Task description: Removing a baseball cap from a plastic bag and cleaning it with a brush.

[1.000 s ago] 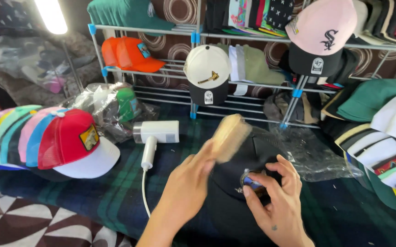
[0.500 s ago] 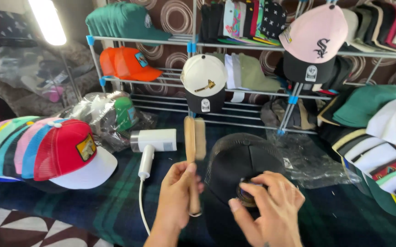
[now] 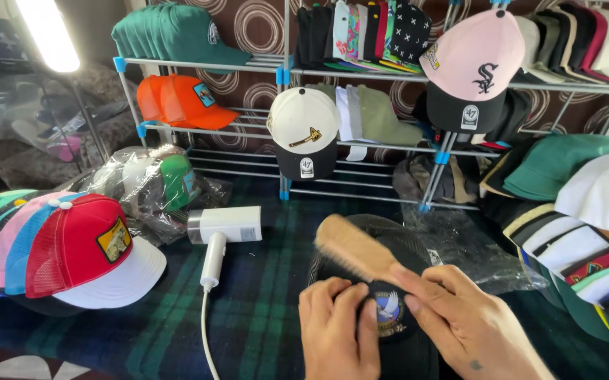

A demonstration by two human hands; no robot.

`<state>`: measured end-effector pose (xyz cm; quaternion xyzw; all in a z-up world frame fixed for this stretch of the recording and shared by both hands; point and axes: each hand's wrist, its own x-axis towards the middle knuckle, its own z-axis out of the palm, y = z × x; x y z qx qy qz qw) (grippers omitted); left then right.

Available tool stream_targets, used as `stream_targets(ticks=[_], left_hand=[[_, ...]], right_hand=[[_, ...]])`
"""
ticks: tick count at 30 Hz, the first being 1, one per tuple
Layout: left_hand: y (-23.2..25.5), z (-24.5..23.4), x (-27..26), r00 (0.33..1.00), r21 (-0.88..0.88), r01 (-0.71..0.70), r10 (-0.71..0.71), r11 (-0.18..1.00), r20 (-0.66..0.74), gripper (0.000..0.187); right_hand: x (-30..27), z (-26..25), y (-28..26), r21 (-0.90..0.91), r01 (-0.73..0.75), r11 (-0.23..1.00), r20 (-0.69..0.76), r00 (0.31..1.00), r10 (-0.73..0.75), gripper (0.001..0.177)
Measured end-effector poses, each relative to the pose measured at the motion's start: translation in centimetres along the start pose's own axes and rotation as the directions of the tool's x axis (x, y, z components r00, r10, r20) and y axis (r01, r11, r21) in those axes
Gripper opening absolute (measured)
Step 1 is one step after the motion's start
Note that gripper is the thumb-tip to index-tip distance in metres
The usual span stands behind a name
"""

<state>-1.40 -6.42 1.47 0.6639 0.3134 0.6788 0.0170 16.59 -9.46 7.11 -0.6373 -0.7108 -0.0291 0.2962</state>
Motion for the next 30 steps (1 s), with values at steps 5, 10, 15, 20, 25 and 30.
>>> stream_targets(ticks=[5, 10, 15, 20, 25, 30], left_hand=[[1.4, 0.3, -0.7, 0.999, 0.12, -0.008, 0.003, 0.993, 0.044, 0.015], [-1.5, 0.9, -1.1, 0.978, 0.137, -0.111, 0.083, 0.984, 0.192, 0.018], [-3.5, 0.9, 0.7, 0.963, 0.109, -0.15, 0.12, 0.983, 0.242, 0.033], [-5.5, 2.2, 0.9, 0.988, 0.023, -0.043, 0.039, 0.999, 0.151, 0.084], [-5.7, 2.4, 0.0, 0.996, -0.02, 0.047, -0.045, 0.999, 0.081, 0.095], [-6.0, 2.7, -0.2, 0.995, -0.015, 0.043, -0.042, 0.999, 0.087, 0.092]], right_hand=[[9.4, -1.9, -1.2, -0.17, 0.001, 0.985, 0.257, 0.965, 0.044, 0.048], [14.0, -0.1, 3.2, -0.065, -0.434, 0.898, 0.546, 0.738, 0.397, 0.048], [11.5, 3.3, 10.1, -0.087, -0.518, 0.851, 0.687, 0.587, 0.427, 0.039], [4.8, -2.6, 0.9, 0.198, -0.286, 0.938, 0.068, 0.958, 0.278, 0.051], [4.2, -3.3, -0.8, 0.04, -0.294, 0.955, 0.182, 0.942, 0.282, 0.05], [3.0, -0.9, 2.3, 0.425, -0.594, 0.683, 0.235, 0.801, 0.55, 0.051]])
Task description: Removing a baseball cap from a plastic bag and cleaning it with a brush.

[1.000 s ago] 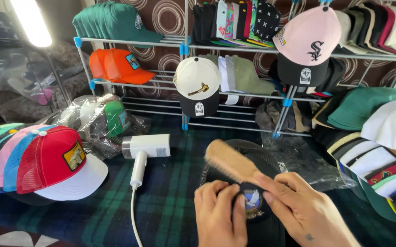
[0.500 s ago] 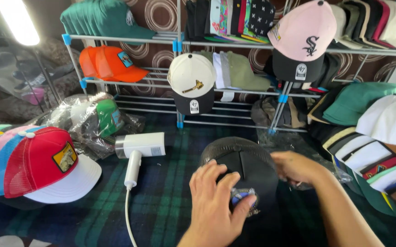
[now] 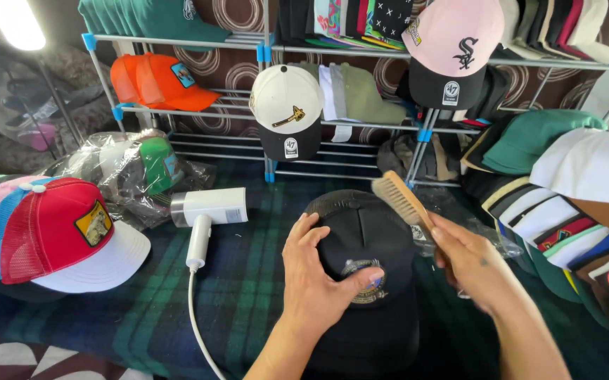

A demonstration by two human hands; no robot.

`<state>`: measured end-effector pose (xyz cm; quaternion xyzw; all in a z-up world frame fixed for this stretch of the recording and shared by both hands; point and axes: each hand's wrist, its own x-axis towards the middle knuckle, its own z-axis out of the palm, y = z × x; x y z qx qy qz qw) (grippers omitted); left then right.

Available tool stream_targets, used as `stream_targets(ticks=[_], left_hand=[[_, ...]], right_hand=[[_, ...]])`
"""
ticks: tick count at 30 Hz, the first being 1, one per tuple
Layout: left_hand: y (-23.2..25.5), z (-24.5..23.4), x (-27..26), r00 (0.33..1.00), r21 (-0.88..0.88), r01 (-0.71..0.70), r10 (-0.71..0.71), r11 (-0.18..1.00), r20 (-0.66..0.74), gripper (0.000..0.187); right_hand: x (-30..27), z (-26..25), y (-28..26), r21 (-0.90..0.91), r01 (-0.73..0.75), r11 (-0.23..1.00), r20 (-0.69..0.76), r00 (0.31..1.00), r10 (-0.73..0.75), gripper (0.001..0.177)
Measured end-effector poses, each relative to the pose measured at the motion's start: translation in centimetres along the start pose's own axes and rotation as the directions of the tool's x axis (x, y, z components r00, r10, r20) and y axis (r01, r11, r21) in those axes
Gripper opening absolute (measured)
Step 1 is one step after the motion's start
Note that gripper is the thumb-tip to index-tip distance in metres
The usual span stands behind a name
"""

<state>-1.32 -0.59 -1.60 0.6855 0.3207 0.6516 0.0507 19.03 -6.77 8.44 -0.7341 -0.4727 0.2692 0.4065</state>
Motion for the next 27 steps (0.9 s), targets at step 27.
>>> stream_targets(ticks=[27], left_hand=[[-2.5, -2.0, 3.0, 0.936, -0.369, 0.281, -0.169, 0.886, 0.308, 0.044]], right_hand=[[-8.0, 5.3, 5.5, -0.432, 0.708, 0.559, -0.128, 0.565, -0.815, 0.04]])
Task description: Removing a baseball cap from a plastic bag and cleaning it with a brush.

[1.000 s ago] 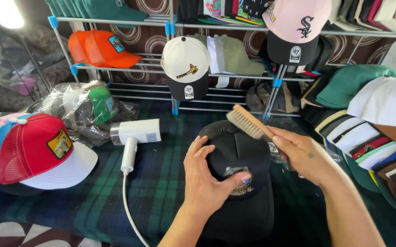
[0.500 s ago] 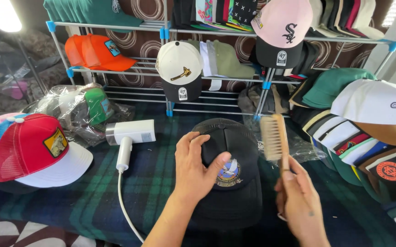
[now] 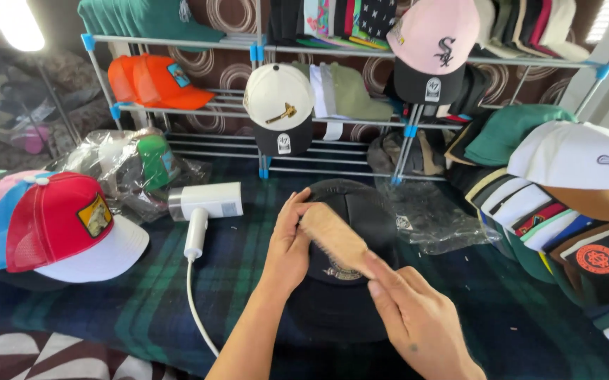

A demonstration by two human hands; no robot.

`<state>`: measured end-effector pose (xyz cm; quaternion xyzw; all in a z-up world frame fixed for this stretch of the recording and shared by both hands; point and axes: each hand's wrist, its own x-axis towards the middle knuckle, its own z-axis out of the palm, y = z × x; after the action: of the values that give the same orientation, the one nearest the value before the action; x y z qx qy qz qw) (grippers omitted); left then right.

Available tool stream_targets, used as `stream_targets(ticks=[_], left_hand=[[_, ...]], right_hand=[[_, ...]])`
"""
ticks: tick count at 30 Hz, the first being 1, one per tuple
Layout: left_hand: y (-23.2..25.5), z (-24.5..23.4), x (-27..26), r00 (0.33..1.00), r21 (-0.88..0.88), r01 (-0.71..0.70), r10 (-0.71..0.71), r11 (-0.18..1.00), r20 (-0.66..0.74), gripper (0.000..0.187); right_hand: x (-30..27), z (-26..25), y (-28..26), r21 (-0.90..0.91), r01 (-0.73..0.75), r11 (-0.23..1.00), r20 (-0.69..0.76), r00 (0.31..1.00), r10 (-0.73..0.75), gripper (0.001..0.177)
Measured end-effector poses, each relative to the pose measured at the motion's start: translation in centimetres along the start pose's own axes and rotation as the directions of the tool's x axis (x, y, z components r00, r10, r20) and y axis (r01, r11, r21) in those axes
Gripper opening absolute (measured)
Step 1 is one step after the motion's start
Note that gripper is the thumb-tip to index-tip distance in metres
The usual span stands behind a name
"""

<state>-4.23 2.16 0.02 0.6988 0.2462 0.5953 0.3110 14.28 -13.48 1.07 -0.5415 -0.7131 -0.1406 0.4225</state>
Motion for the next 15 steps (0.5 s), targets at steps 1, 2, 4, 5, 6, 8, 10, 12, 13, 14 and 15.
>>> stream_targets(ticks=[1, 2, 4, 5, 6, 8, 10, 12, 13, 14, 15], left_hand=[[0.2, -0.1, -0.3, 1.0, -0.018, 0.011, -0.011, 1.0, 0.001, 0.036], [0.3, -0.3, -0.7, 1.0, -0.036, 0.022, -0.022, 0.999, 0.002, 0.034], [0.9, -0.4, -0.8, 0.996, -0.044, 0.082, -0.081, 0.996, 0.026, 0.035], [1.3, -0.6, -0.9, 0.992, -0.048, 0.125, -0.124, 0.991, 0.037, 0.035], [1.2, -1.0, -0.4, 0.991, -0.045, 0.129, -0.128, 0.991, 0.027, 0.035], [1.0, -1.6, -0.1, 0.981, -0.084, 0.17, -0.161, 0.982, 0.107, 0.031], [1.0, -2.5, 0.9, 0.963, -0.131, 0.217, -0.19, 0.967, 0.194, 0.032], [1.4, -4.1, 1.8, 0.937, -0.167, 0.284, -0.236, 0.944, 0.257, 0.034], [1.7, -4.5, 2.3, 0.903, -0.116, 0.329, -0.277, 0.937, 0.329, 0.037], [2.0, -4.9, 2.8, 0.861, -0.062, 0.37, -0.317, 0.927, 0.397, 0.041], [2.5, -5.1, 2.9, 0.864, -0.06, 0.364, -0.313, 0.929, 0.394, 0.041]], right_hand=[[-0.1, 0.7, 1.4, 0.054, -0.064, 0.997, 0.012, 0.998, 0.063, 0.041], [-0.2, 1.4, 2.8, 0.107, -0.127, 0.986, 0.028, 0.992, 0.125, 0.043], [-0.5, -0.2, 4.0, 0.085, -0.355, 0.931, 0.034, 0.935, 0.353, 0.046], [-0.3, -0.8, 4.7, 0.065, -0.547, 0.835, 0.027, 0.837, 0.546, 0.049], [0.0, -1.6, 4.4, 0.066, -0.542, 0.838, 0.036, 0.841, 0.54, 0.049], [-0.5, -3.5, 3.4, -0.047, -0.674, 0.737, -0.036, 0.738, 0.673, 0.051], [-2.8, -3.9, 2.5, 0.024, -0.345, 0.938, -0.021, 0.938, 0.346, 0.033], [-2.9, -3.1, 1.3, 0.108, 0.045, 0.993, -0.012, 0.999, -0.044, 0.019], [-2.9, -2.6, 0.2, -0.015, 0.143, 0.99, 0.042, 0.989, -0.142, 0.024], [-2.8, -2.2, -0.8, -0.129, 0.246, 0.961, 0.109, 0.966, -0.232, 0.034], [-2.7, -1.1, -0.7, -0.128, 0.25, 0.96, 0.104, 0.966, -0.238, 0.034]])
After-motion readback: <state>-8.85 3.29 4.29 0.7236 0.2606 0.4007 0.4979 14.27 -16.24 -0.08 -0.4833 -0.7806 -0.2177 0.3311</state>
